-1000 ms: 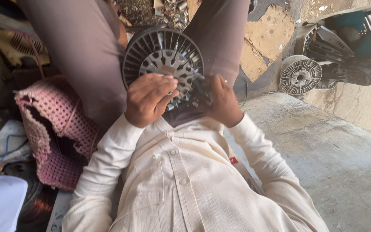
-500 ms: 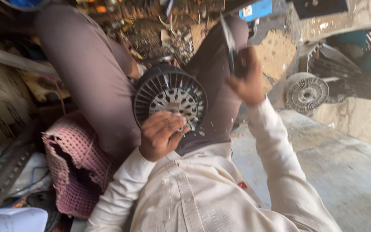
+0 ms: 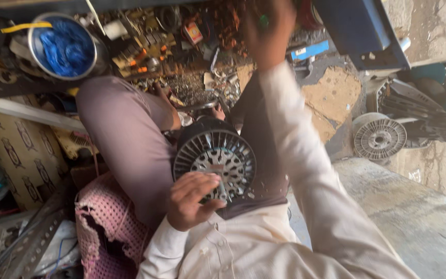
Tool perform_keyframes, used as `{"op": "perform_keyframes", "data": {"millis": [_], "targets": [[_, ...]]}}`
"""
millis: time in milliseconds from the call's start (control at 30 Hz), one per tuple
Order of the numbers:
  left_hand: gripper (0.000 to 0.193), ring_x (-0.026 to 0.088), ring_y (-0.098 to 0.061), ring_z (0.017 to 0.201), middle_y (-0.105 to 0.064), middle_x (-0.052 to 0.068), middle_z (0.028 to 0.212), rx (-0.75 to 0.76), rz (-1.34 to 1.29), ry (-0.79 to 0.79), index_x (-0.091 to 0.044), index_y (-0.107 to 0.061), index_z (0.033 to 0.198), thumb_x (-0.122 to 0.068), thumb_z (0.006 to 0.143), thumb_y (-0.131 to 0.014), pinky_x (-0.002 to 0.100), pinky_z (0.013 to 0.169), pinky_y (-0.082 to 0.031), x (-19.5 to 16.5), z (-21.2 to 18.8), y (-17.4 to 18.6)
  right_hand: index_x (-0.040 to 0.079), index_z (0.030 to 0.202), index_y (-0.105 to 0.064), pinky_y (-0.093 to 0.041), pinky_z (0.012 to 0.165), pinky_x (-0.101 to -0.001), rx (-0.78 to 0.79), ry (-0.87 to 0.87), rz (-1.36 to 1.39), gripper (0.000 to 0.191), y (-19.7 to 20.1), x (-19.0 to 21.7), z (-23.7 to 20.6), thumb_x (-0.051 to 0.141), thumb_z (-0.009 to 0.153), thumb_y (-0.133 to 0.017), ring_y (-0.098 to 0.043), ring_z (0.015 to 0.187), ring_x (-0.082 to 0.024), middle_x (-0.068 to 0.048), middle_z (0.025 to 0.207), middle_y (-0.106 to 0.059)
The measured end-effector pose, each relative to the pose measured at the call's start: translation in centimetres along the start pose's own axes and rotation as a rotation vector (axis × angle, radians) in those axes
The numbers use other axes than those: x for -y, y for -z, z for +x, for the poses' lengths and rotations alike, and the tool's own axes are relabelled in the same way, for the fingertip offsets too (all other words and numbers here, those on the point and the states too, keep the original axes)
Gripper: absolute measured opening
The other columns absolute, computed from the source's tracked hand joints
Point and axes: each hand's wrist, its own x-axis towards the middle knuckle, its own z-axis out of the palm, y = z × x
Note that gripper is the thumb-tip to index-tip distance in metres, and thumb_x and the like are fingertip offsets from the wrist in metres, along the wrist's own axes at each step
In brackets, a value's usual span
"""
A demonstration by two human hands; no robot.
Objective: The person sits on the floor with a fan motor across their lap and works on its rotor assembly. They fit a blue ring component onto the motor shaft, pick small parts from the cluttered workbench, and use a screwdriver to tighten and adjust parts of the rotor while turning the motor over.
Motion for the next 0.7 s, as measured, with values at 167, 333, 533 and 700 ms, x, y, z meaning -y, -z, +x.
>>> {"op": "perform_keyframes", "data": {"millis": [167,333,533,700], "targets": [[0.024,0.032,-0.073,0.089,-0.075,0.013,0.097,0.054,0.23,0.221,-0.005,-0.071,0.109,-0.024,0.094,-0.076,0.041,0.077,-0.057,3.2,6.1,2.8,0.001,0.116,-0.063,-0.051,0.056,-0.041,0.443,-0.125,-0.265,0.033,-1.1,-0.4,-9.4,0.015,0.09,-0.078,-0.069,0.061,-0.034,-0.015,0.066,-0.066],[0.03,0.04,-0.07,0.082,-0.072,0.017,0.097,0.237,0.532,0.189,-0.006,-0.072,0.108,-0.029,0.089,-0.079,0.05,0.068,-0.053,8.4,16.2,2.9,0.005,0.105,-0.066,-0.054,0.061,-0.0431,0.488,-0.109,-0.218,0.019,-3.8,-3.4,-11.1,0.014,0.092,-0.075,-0.071,0.07,-0.037,-0.017,0.074,-0.069],[0.018,0.03,-0.073,0.076,-0.077,0.009,0.087,0.276,0.426,0.363,-0.009,-0.074,0.1,-0.024,0.09,-0.077,0.044,0.065,-0.054,11.6,18.2,1.3,0.002,0.102,-0.068,-0.057,0.067,-0.0332,0.534,-0.184,0.019,0.01,0.8,1.1,-14.5,0.006,0.093,-0.071,-0.074,0.072,-0.024,-0.013,0.083,-0.072],[0.013,0.024,-0.075,0.071,-0.077,0.009,0.086,0.058,0.242,0.261,-0.006,-0.073,0.101,-0.018,0.096,-0.074,0.036,0.064,-0.055,12.7,17.5,1.1,0.007,0.095,-0.071,-0.057,0.066,-0.0311,0.567,-0.065,-0.014,0.01,2.0,5.7,-10.3,-0.002,0.092,-0.074,-0.074,0.071,-0.019,-0.011,0.079,-0.072]]}}
